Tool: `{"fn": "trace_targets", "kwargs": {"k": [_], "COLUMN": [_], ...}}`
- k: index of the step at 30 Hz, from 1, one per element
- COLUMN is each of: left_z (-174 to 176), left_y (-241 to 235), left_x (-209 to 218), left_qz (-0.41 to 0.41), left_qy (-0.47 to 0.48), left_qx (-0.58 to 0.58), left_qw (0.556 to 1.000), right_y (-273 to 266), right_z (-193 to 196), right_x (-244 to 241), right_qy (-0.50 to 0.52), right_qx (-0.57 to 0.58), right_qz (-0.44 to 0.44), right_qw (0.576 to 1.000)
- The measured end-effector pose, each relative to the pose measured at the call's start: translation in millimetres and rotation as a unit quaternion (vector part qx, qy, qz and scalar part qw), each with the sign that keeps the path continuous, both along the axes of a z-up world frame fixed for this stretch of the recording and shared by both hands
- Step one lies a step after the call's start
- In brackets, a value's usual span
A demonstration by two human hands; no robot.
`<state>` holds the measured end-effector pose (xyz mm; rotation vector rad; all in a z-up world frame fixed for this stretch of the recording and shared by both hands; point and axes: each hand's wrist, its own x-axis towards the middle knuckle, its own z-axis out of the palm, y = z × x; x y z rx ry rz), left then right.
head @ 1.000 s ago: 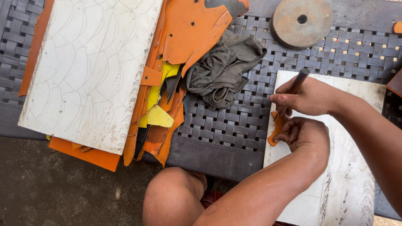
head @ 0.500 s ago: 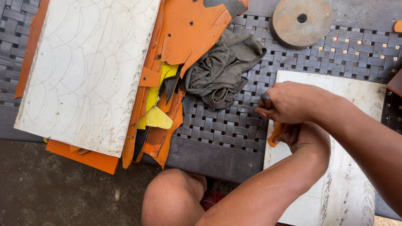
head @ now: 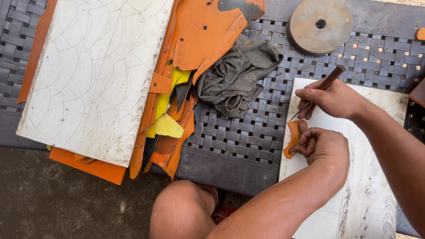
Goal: The person uses a sharp tool to carve and shape an orange leather piece on a white board. They repeatedly adjust the piece and use the tool to refine the edges and curves of the leather.
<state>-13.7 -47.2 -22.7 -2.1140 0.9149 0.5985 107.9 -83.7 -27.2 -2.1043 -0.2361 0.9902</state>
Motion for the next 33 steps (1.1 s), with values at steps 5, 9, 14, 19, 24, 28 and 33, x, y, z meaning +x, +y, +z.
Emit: {"fn": "trace_targets", "kwargs": {"k": [5, 9, 14, 19, 24, 28, 33], "left_z": [-4.7, -1.9, -0.3, 5.6, 20.7, 35.1, 35.2], "left_y": [-3.6, -3.3, -3.1, 0.7, 9.4, 14.1, 44.4], "left_x": [0.0, 0.0, -0.4, -0.6, -3.6, -16.7, -82.3], "left_qz": [-0.004, 0.002, 0.006, 0.011, 0.076, 0.183, 0.263], "left_qy": [0.004, 0.011, 0.012, 0.007, 0.006, 0.079, 0.03], "left_qx": [0.021, 0.014, 0.015, 0.005, -0.079, -0.142, -0.259], "left_qw": [1.0, 1.0, 1.0, 1.0, 0.994, 0.97, 0.929], "right_y": [-12.0, -14.2, -18.8, -24.8, -45.9, -96.2, -121.6], "right_z": [-21.4, -24.0, -23.1, -6.4, 37.5, 67.3, 26.3], "right_x": [2.5, 1.6, -3.9, -8.3, -3.6, -46.0, -123.1], "right_qy": [0.008, 0.007, 0.011, -0.039, -0.132, -0.271, -0.302], "right_qx": [0.055, 0.07, 0.09, 0.076, -0.167, 0.003, -0.013], "right_qz": [-0.007, -0.003, 0.002, 0.052, 0.011, -0.133, -0.271], "right_qw": [0.998, 0.997, 0.996, 0.995, 0.977, 0.953, 0.914]}}
